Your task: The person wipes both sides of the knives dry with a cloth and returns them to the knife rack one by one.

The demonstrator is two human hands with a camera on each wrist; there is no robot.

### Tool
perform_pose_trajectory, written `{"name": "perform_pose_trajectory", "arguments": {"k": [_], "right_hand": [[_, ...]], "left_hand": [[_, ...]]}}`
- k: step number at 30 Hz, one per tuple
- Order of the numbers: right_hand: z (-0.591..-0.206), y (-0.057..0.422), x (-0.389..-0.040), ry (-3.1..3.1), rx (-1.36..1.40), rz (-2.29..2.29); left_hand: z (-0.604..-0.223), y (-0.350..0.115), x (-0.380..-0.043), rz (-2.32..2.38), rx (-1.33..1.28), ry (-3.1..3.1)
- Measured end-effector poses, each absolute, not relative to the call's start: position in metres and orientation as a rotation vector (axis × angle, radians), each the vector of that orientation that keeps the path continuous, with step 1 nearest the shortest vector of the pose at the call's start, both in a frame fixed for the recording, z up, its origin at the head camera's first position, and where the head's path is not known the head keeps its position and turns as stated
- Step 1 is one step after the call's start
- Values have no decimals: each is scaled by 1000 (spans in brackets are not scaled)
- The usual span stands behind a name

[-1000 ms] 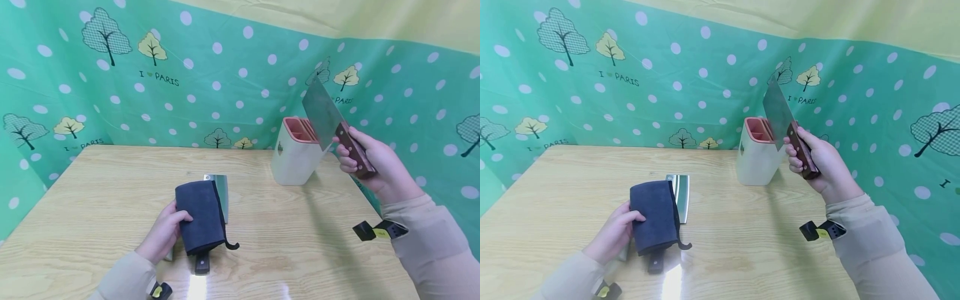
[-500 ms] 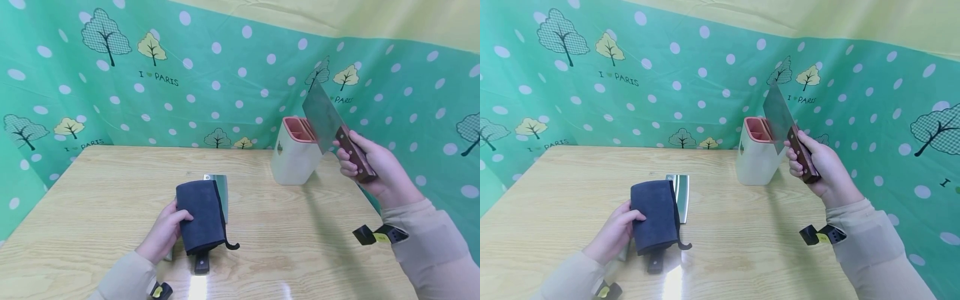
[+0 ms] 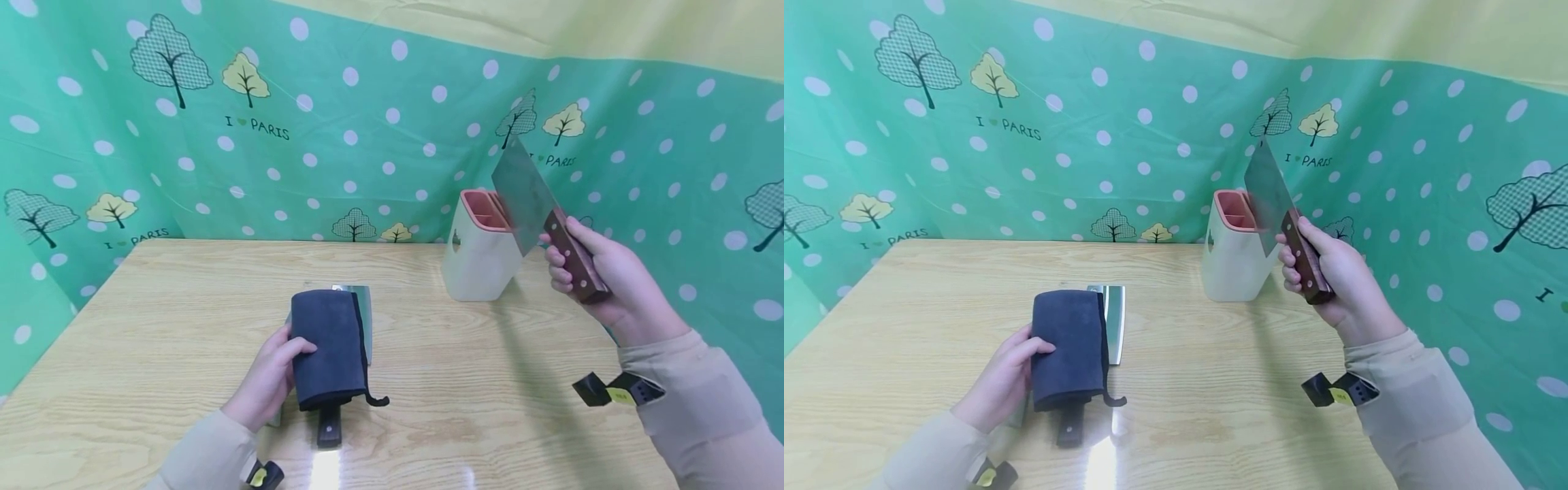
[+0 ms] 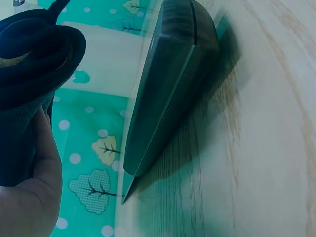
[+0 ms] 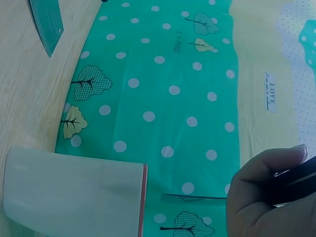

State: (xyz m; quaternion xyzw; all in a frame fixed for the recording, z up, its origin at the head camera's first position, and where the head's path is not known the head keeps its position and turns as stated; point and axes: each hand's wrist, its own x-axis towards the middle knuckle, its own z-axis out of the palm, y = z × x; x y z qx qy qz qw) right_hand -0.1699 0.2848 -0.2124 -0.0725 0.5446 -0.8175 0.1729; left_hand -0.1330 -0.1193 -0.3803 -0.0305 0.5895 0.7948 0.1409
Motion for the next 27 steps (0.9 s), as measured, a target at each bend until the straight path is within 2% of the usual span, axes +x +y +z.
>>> {"name": "perform_pose_trajectory", "arguments": {"k": [19, 27], "right_hand": [[-210, 295, -168, 1550, -58, -2278], [-209, 304, -166, 1417, -163, -2261]], "left_hand": [[-383, -120, -132, 2303, -104, 1706], [-384, -120, -132, 2308, -109, 1703]]}}
